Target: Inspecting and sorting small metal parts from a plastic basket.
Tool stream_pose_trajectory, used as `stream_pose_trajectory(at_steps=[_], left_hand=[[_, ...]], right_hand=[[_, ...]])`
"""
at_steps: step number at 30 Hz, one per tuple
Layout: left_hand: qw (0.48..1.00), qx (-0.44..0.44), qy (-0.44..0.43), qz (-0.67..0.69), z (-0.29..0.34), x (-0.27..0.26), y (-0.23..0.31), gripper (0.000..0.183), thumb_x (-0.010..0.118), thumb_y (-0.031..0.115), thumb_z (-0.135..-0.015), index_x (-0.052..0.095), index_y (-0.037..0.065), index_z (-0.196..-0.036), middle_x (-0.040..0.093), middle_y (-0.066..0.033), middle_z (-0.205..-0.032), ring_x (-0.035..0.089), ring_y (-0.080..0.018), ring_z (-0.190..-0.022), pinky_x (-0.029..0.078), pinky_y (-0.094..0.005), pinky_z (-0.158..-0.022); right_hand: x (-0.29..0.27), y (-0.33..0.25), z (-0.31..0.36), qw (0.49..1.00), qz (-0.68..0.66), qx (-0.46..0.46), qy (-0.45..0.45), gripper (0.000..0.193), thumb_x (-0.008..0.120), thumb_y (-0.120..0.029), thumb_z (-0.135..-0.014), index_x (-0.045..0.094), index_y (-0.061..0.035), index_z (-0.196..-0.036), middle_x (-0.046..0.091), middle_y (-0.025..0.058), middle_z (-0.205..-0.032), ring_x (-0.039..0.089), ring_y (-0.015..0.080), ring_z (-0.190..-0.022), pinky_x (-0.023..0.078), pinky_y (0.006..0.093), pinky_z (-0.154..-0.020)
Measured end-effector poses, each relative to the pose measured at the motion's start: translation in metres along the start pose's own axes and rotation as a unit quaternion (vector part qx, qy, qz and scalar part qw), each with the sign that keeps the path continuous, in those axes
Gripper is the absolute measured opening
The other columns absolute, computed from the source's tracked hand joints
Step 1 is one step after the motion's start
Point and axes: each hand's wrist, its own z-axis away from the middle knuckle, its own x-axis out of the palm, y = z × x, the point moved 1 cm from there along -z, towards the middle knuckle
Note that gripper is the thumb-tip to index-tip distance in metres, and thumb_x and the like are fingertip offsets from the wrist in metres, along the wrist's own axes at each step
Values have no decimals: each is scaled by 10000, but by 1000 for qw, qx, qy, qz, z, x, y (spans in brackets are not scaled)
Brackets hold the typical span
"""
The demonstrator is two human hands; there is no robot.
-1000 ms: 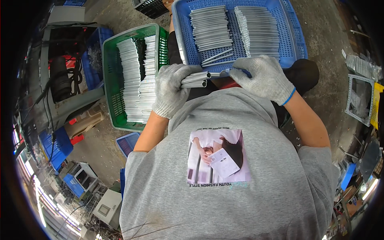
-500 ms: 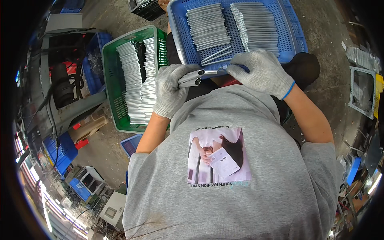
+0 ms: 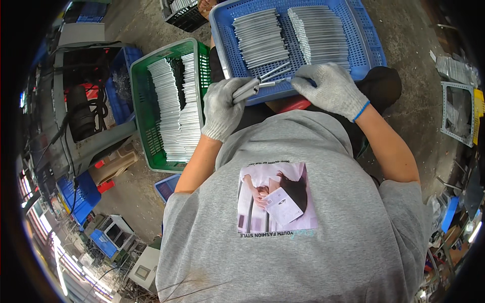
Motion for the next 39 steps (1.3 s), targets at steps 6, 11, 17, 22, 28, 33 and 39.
stream_pose_trajectory(at_steps=[6,11,17,22,28,33,39], left_hand=[[984,-130,-119,-24,-25,55,-10,199,682,230,-952,761,162,-1122,760,-134,-900,738,-363,-844,578,-493,-769],[979,-108,-163,-62,-38,93,-22,236,645,205,-966,754,185,-1174,767,-150,-959,742,-377,-899,582,-506,-804],[976,-109,-188,-18,-35,85,-35,349,641,224,-987,670,182,-1331,768,-171,-990,747,-378,-928,587,-502,-819],[964,-109,-164,180,-23,58,-33,310,636,171,-1018,666,129,-1323,787,-121,-1021,770,-276,-955,596,-395,-827],[942,-82,-156,284,-10,31,-21,325,707,92,-964,700,72,-1289,793,-97,-1022,772,-225,-931,590,-339,-832],[963,-51,-156,215,-9,24,-16,335,763,157,-942,721,78,-1265,779,-138,-978,757,-291,-876,587,-379,-796],[982,13,-135,129,-5,19,-9,291,796,197,-917,748,67,-1173,775,-145,-969,747,-333,-889,587,-417,-800]], right_hand=[[2,25,9,990,-6,-2,142,376,633,-427,-998,774,-80,-1034,763,147,-859,752,336,-833,593,473,-804],[8,34,22,987,-9,10,163,366,640,-409,-991,779,-80,-1073,767,153,-866,754,353,-850,595,482,-804],[7,34,28,991,10,29,129,341,645,-392,-989,795,-91,-1049,765,131,-820,759,321,-789,600,469,-756],[3,25,31,993,19,5,117,324,649,-385,-987,799,-98,-1006,757,116,-776,750,292,-725,598,449,-719],[0,12,32,996,17,-15,91,298,665,-380,-968,814,-123,-958,735,95,-707,737,256,-690,588,438,-698],[-4,5,33,998,38,-17,47,279,678,-361,-948,809,-114,-949,732,115,-729,730,294,-693,571,440,-673],[-4,-4,32,996,55,-29,59,298,661,-383,-959,816,-128,-955,720,103,-690,722,270,-695,577,439,-699]])
